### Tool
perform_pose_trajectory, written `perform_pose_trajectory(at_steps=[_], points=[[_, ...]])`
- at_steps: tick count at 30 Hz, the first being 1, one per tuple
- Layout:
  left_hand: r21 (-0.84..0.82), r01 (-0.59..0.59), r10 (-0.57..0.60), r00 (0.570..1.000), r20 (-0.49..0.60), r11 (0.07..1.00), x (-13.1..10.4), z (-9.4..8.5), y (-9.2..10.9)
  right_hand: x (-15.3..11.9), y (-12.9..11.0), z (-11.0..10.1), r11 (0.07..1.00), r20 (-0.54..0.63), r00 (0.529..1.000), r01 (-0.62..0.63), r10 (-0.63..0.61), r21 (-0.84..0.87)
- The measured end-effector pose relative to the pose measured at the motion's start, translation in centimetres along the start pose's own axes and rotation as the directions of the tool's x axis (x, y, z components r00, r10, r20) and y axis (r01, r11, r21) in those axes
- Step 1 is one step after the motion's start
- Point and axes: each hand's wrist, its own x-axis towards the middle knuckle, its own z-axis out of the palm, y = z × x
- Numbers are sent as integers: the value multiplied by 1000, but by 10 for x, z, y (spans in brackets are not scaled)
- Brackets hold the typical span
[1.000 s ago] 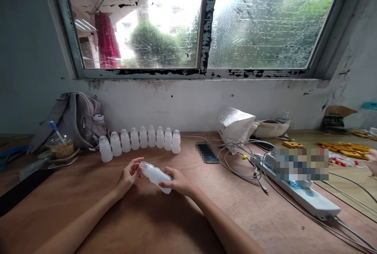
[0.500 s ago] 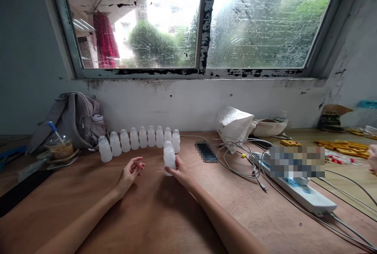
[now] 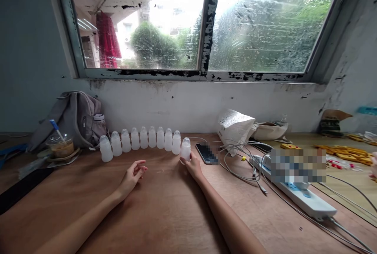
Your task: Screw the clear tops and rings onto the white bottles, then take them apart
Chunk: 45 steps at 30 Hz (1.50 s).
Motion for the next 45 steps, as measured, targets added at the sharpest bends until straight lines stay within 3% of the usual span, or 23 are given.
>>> perform_pose_trajectory(at_steps=[8, 14, 25, 30, 35, 38, 41, 45], points=[[62, -4, 3, 1000, 10, 998, -1, 5, -7, 24, 17, 6, 998, 5, 1000, -14, 15, -59], [112, 15, -17, 1000, 20, 994, -4, 4, -1, 34, 30, 10, 996, 17, 1000, -18, 20, -93], [161, 22, -28, 999, 40, 987, -6, 6, 7, 37, 36, 15, 983, 58, 995, 91, -83, -161], [167, 25, -31, 999, 32, 986, -5, 6, 4, 31, 38, 7, 953, -23, 996, 79, -90, -291], [177, 1, -10, 999, 47, 984, -4, 6, 1, 25, 43, -10, 866, -139, 990, -36, -39, -498], [251, -42, 27, 998, 64, 967, -6, 6, 1, 23, 46, -13, 804, -170, 985, -100, -1, -587], [381, -168, 134, 984, 113, 909, -10, 6, 3, 22, 47, -11, 762, -172, 985, -128, 23, -635], [487, -387, 299, 921, 250, 783, -16, 6, 7, 22, 43, -11, 747, -182, 983, -123, 2, -654]])
